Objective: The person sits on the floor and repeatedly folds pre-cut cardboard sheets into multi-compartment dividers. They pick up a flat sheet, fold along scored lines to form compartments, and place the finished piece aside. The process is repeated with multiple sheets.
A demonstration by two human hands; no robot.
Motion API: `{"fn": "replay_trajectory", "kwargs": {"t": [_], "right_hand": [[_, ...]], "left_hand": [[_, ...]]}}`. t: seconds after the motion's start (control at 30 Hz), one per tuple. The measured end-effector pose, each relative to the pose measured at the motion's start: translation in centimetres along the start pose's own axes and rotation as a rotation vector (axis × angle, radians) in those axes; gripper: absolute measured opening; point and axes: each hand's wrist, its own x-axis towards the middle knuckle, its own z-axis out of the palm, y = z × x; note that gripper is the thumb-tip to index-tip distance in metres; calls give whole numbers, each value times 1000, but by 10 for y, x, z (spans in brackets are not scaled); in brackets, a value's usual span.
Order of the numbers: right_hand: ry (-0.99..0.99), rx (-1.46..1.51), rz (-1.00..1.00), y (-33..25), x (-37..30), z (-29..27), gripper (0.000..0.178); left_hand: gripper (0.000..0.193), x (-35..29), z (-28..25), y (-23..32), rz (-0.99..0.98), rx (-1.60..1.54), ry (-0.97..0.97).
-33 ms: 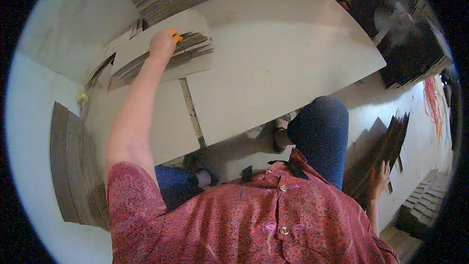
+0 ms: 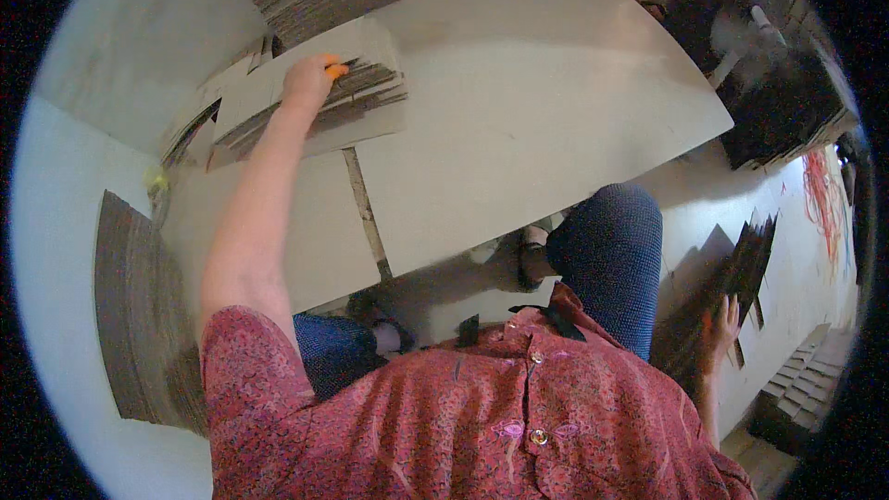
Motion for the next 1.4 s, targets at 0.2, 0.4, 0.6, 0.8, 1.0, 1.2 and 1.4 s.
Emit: {"fn": "replay_trajectory", "kwargs": {"t": [0.2, 0.4, 0.6, 0.8, 1.0, 1.2, 1.4], "right_hand": [[199, 745, -252, -185, 97, -81, 34], [-552, 1814, -186, -335, 123, -139, 30], [-1000, 1885, 60, -382, 128, -95, 24], [-785, 1597, -209, -376, 107, -87, 15], [-672, 1375, -442, -383, 99, -115, 17], [-404, 1543, -643, -412, 103, -141, 18], [-480, 1332, -663, -407, 117, -128, 19]], "left_hand": [[20, 4, -6, -47, -131, -423, 89], [24, -85, -18, 50, 194, -996, 298], [61, -215, -12, 112, 377, -737, 37], [60, -264, -44, -57, -554, 400, 139], [25, -275, -87, -88, -598, 258, -71], [16, -233, -93, 15, -279, -50, -156], [21, -222, -87, 123, -15, -341, -298]]}}
